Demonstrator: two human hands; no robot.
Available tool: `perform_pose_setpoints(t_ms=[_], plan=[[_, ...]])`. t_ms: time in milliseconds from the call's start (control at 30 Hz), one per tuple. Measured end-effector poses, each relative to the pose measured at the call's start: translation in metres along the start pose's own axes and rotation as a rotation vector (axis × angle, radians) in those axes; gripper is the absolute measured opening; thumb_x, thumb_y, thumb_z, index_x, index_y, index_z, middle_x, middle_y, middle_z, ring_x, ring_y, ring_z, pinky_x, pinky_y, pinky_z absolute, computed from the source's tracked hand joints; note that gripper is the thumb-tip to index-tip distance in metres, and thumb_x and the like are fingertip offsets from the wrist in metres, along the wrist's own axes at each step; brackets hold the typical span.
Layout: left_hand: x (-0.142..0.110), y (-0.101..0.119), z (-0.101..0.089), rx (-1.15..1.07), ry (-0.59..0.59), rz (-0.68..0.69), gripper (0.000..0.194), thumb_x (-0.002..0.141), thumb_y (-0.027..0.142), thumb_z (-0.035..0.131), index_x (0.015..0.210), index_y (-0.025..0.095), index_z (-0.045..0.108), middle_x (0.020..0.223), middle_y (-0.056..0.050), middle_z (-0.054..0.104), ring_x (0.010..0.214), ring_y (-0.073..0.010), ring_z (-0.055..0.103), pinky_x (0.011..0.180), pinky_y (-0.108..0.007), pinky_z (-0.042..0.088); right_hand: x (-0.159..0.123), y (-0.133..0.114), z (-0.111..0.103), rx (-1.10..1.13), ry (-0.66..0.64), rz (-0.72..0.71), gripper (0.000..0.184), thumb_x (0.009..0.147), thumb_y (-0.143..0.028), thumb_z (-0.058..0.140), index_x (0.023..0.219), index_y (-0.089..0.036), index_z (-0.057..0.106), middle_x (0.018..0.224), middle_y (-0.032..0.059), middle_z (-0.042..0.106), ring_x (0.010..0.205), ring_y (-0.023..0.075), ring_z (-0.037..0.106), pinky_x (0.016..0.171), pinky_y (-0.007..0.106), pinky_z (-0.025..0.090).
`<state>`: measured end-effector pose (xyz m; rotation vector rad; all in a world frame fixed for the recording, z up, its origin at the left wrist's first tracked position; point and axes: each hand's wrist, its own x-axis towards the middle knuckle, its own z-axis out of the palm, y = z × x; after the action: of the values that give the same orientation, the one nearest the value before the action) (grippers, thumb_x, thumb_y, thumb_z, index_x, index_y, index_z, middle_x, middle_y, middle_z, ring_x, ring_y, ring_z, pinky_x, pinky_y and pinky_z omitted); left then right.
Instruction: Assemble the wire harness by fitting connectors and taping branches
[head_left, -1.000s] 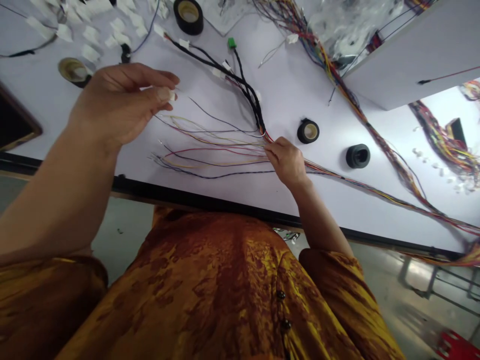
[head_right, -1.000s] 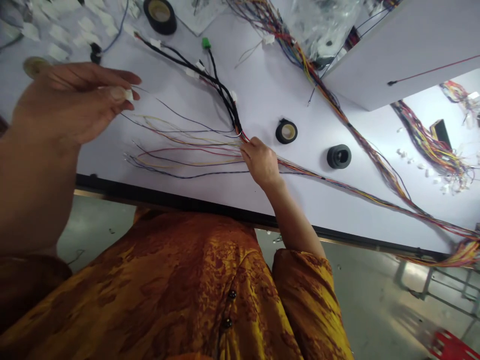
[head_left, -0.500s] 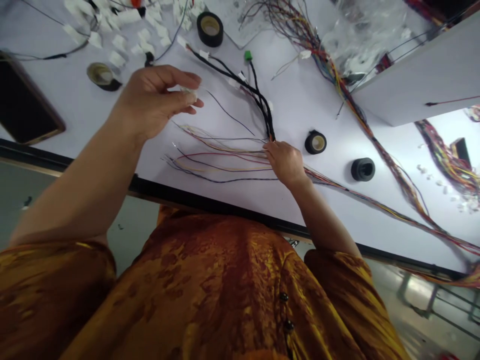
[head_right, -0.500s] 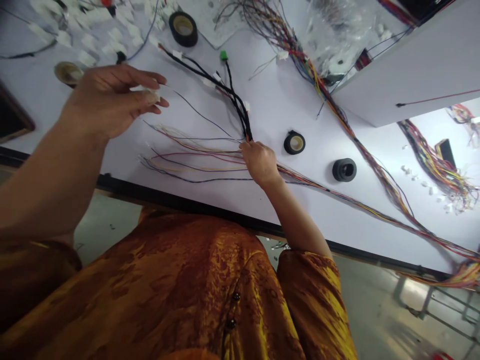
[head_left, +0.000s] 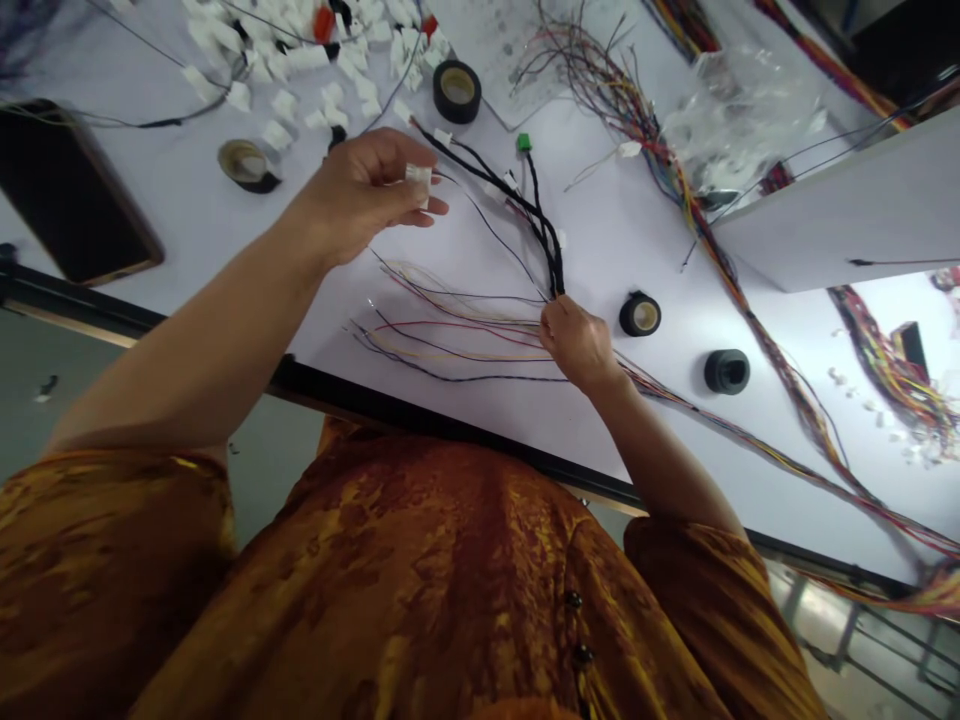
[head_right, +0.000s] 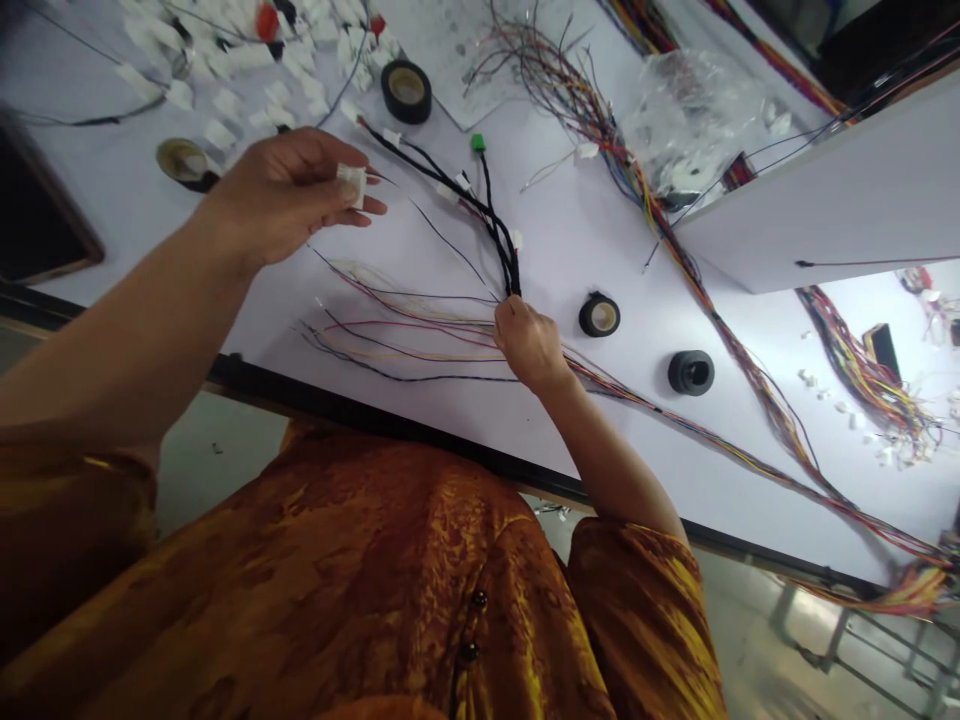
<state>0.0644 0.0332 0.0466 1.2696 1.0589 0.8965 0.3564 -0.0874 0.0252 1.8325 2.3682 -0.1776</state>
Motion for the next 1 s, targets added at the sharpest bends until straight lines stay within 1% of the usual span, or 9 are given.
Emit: perform_pose_setpoints(t_ms=[167, 300, 400, 467, 533, 633, 733, 867, 1000], plan=[[0.005, 0.010, 0.005, 0.004, -0.038, 0.068, 0.042, 0.088, -0.001, 0.062, 0.128, 0.009, 0.052, 0.099, -0.002, 0.071, 0.096, -0.0164, 0.073, 0.091, -0.039, 0.056, 0.001, -0.003, 0.008, 0.111, 0.151, 0.004, 0.010, 0.088, -0.020, 0.054, 0.080, -0.017, 0.059, 0.090, 0.0088, 0.065, 0.082, 0.0198, 0.056, 0.063, 0.032, 0.034], [-0.006, 0.029, 0.015, -0.033, -0.119, 0.194, 0.043, 0.086, 0.000, 0.064, 0.127, 0.013, 0.055, 0.100, -0.002, 0.071, 0.098, -0.0177, 0.073, 0.084, -0.033, 0.056, -0.004, -0.026, 0.007, 0.284, 0.348, -0.118, 0.021, 0.092, -0.026, 0.054, 0.071, -0.021, 0.052, 0.073, 0.0043, 0.061, 0.075, 0.0189, 0.054, 0.070, 0.033, 0.038], [-0.019, 0.033, 0.019, -0.032, -0.165, 0.247, 0.039, 0.086, 0.008, 0.069, 0.124, 0.013, 0.059, 0.103, -0.005, 0.072, 0.096, -0.0189, 0.073, 0.082, -0.033, 0.057, -0.015, -0.044, -0.005, 0.531, 0.509, -0.215, 0.028, 0.095, -0.032, 0.053, 0.069, -0.022, 0.047, 0.065, -0.0001, 0.054, 0.066, 0.0148, 0.050, 0.066, 0.031, 0.039], [-0.030, 0.029, 0.016, 0.003, -0.163, 0.239, 0.037, 0.088, 0.014, 0.070, 0.123, 0.012, 0.060, 0.104, -0.008, 0.072, 0.094, -0.0187, 0.073, 0.080, -0.031, 0.057, -0.020, -0.045, -0.017, 0.744, 0.640, -0.148, 0.025, 0.096, -0.035, 0.052, 0.075, -0.023, 0.048, 0.066, -0.0021, 0.052, 0.062, 0.0125, 0.049, 0.062, 0.029, 0.039], [-0.046, 0.022, 0.009, 0.079, -0.197, 0.186, 0.033, 0.089, 0.019, 0.069, 0.121, 0.012, 0.063, 0.102, -0.009, 0.073, 0.090, -0.0167, 0.072, 0.078, -0.028, 0.056, -0.018, -0.036, -0.029, 0.942, 0.720, 0.021, 0.018, 0.098, -0.036, 0.050, 0.085, -0.023, 0.052, 0.066, -0.0038, 0.050, 0.057, 0.0107, 0.046, 0.058, 0.027, 0.038], [-0.075, 0.007, -0.001, 0.186, -0.414, 0.055, 0.025, 0.089, 0.027, 0.069, 0.112, 0.018, 0.070, 0.092, -0.006, 0.074, 0.084, -0.0139, 0.070, 0.076, -0.024, 0.055, 0.001, -0.017, -0.041, 1.052, 0.623, 0.136, 0.016, 0.098, -0.033, 0.048, 0.095, -0.022, 0.060, 0.065, -0.0041, 0.049, 0.056, 0.0099, 0.044, 0.057, 0.027, 0.037], [-0.103, -0.010, -0.002, 0.187, -0.562, -0.065, 0.018, 0.089, 0.031, 0.069, 0.105, 0.022, 0.073, 0.091, -0.004, 0.074, 0.086, -0.0144, 0.071, 0.080, -0.023, 0.056, 0.033, -0.018, -0.040, 0.949, 0.368, -0.017, 0.015, 0.092, -0.028, 0.055, 0.089, -0.019, 0.067, 0.075, -0.0005, 0.059, 0.068, 0.0113, 0.052, 0.068, 0.028, 0.042], [-0.127, -0.028, 0.007, 0.086, -0.559, -0.106, 0.019, 0.089, 0.032, 0.069, 0.102, 0.020, 0.073, 0.090, -0.005, 0.074, 0.084, -0.0145, 0.071, 0.078, -0.024, 0.057, 0.073, -0.065, -0.026, 0.718, 0.060, -0.175, 0.013, 0.083, -0.023, 0.064, 0.093, -0.018, 0.071, 0.080, 0.0009, 0.063, 0.073, 0.0127, 0.052, 0.072, 0.028, 0.039], [-0.136, -0.033, 0.011, 0.035, -0.433, -0.130, 0.023, 0.085, 0.033, 0.073, 0.102, 0.019, 0.075, 0.091, -0.008, 0.074, 0.081, -0.0172, 0.071, 0.073, -0.026, 0.058, 0.094, -0.101, -0.015, 0.640, -0.020, -0.200, 0.006, 0.081, -0.020, 0.066, 0.084, -0.019, 0.071, 0.079, 0.0003, 0.063, 0.074, 0.0132, 0.049, 0.069, 0.027, 0.035]])
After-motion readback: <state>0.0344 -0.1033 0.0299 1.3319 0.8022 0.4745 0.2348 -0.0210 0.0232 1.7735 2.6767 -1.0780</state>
